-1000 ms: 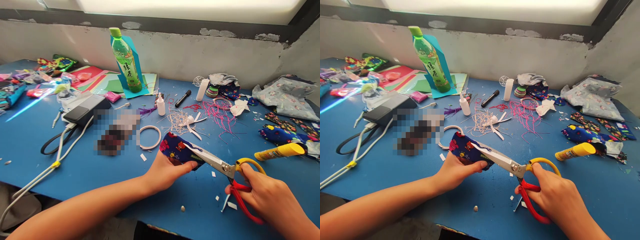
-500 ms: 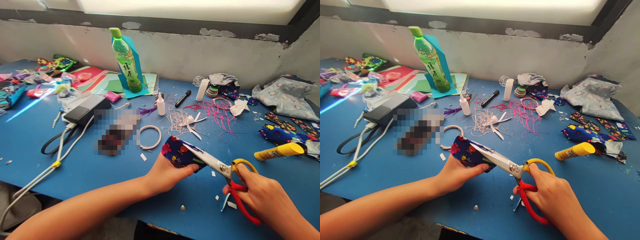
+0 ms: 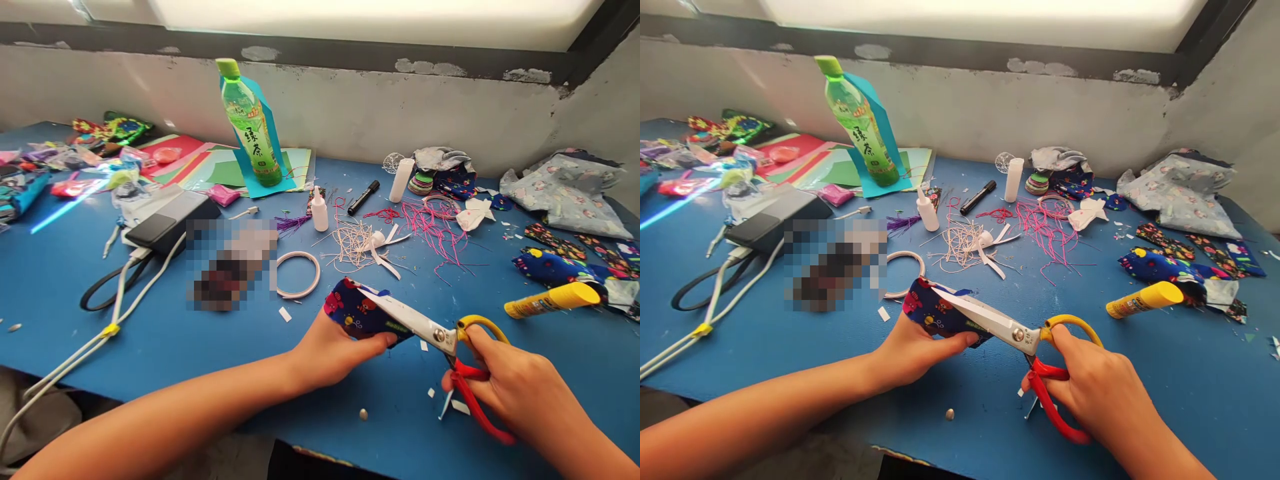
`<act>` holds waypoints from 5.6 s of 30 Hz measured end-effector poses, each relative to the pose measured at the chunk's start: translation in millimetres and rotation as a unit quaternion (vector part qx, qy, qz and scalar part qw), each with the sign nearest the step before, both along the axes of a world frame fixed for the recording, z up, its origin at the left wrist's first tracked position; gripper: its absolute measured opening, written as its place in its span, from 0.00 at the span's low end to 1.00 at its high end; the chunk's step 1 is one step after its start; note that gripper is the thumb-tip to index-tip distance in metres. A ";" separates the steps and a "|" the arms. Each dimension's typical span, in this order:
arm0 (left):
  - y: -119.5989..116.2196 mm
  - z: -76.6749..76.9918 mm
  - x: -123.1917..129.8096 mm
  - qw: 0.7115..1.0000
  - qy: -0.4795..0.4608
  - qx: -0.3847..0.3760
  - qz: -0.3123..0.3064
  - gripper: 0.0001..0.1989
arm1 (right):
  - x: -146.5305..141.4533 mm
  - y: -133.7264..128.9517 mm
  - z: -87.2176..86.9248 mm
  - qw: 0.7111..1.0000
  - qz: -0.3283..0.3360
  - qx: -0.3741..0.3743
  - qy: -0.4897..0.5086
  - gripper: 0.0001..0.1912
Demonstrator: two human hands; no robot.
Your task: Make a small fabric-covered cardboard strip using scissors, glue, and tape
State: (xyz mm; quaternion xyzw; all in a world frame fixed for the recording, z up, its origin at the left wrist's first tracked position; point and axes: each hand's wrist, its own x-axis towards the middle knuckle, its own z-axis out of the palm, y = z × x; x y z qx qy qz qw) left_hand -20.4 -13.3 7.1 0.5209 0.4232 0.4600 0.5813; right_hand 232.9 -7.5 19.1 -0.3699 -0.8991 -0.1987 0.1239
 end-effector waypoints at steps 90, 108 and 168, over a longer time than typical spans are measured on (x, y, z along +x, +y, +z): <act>-4.4 1.7 1.8 0.998 0.031 0.017 -0.056 0.07 | 11.8 -0.3 -17.4 0.938 -0.129 -0.276 0.165 0.06; -3.0 -11.8 -13.3 0.979 -0.152 0.083 -0.110 0.17 | 14.8 17.1 1.3 0.931 -0.209 -0.264 0.139 0.19; -0.1 11.4 -7.9 0.975 -0.052 0.011 0.216 0.09 | 30.3 4.2 -8.0 0.997 -0.067 -0.018 0.029 0.23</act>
